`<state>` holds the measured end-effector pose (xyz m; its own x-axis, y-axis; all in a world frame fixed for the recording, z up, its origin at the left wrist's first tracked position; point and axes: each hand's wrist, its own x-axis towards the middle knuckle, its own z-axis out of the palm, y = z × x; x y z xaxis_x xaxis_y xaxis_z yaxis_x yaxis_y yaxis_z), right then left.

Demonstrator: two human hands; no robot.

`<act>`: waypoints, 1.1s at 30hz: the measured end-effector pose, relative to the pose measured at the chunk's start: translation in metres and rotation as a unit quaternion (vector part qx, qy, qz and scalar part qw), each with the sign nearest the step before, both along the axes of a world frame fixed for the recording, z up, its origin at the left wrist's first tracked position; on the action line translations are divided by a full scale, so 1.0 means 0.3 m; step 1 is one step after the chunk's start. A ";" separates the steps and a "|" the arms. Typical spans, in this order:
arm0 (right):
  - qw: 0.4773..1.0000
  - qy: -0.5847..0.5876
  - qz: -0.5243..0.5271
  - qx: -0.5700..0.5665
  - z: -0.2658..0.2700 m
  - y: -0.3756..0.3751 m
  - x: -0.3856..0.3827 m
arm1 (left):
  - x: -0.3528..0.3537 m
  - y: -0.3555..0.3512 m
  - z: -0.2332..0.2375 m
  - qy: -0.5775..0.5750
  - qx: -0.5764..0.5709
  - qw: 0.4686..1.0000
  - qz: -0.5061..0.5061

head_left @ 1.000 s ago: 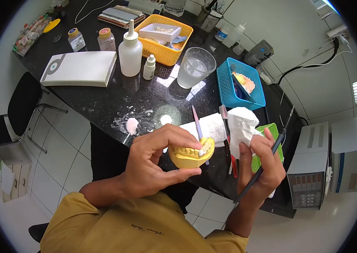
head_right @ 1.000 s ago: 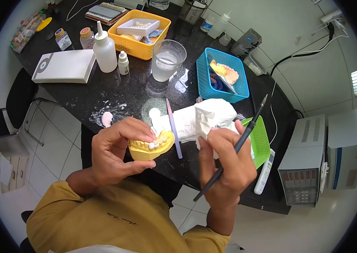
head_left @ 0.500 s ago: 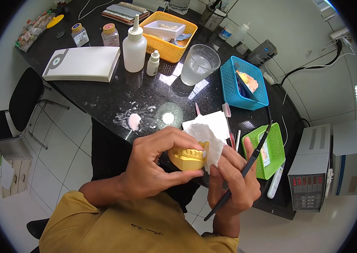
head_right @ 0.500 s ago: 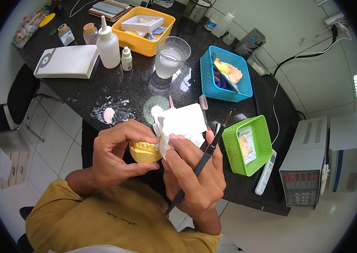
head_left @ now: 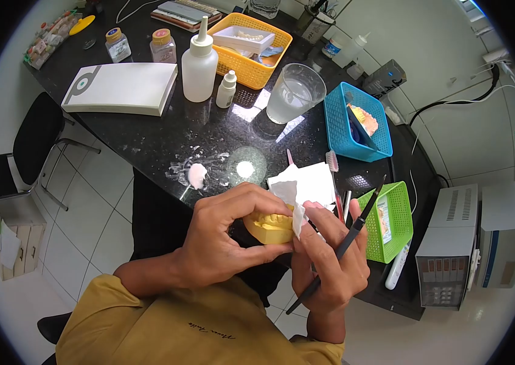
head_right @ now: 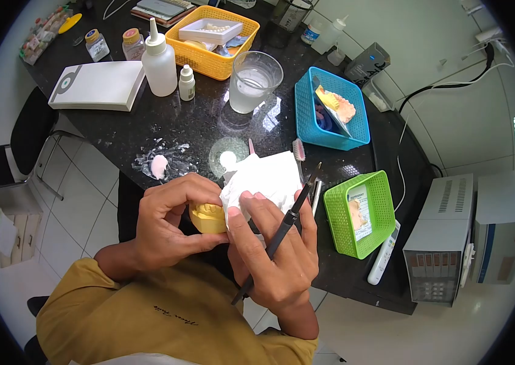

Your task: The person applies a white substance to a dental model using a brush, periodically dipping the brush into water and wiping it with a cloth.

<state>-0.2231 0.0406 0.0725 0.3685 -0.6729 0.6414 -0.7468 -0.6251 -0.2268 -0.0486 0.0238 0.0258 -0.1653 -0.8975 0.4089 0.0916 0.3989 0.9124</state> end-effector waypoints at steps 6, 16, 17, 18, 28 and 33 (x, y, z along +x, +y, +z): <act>1.000 -0.017 0.009 0.012 -0.012 -0.019 0.010 | 0.002 -0.007 -0.019 0.015 0.041 0.999 0.004; 0.934 -0.249 -0.256 -0.012 0.028 -0.117 -0.133 | 0.021 -0.039 -0.021 0.037 0.020 0.998 -0.053; 0.934 -0.235 -0.266 -0.033 0.045 -0.134 -0.146 | 0.021 -0.040 -0.021 0.055 0.028 0.996 -0.057; 0.939 -0.185 -0.288 -0.026 0.064 -0.143 -0.166 | 0.022 -0.040 -0.022 0.072 0.037 0.995 -0.061; 0.891 -0.424 -0.113 0.119 -0.054 0.049 -0.031 | 0.148 -0.066 -0.045 0.065 -0.011 0.998 0.017; 0.858 -0.403 -0.021 0.318 -0.137 0.080 0.015 | 0.203 -0.089 -0.073 0.084 -0.007 0.995 0.052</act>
<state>-0.2186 0.0647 0.0313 -0.0555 -0.9830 0.1748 -0.2055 -0.1601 -0.9655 0.0122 -0.0028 0.0039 -0.0011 -0.8999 0.4362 0.1996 0.4272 0.8818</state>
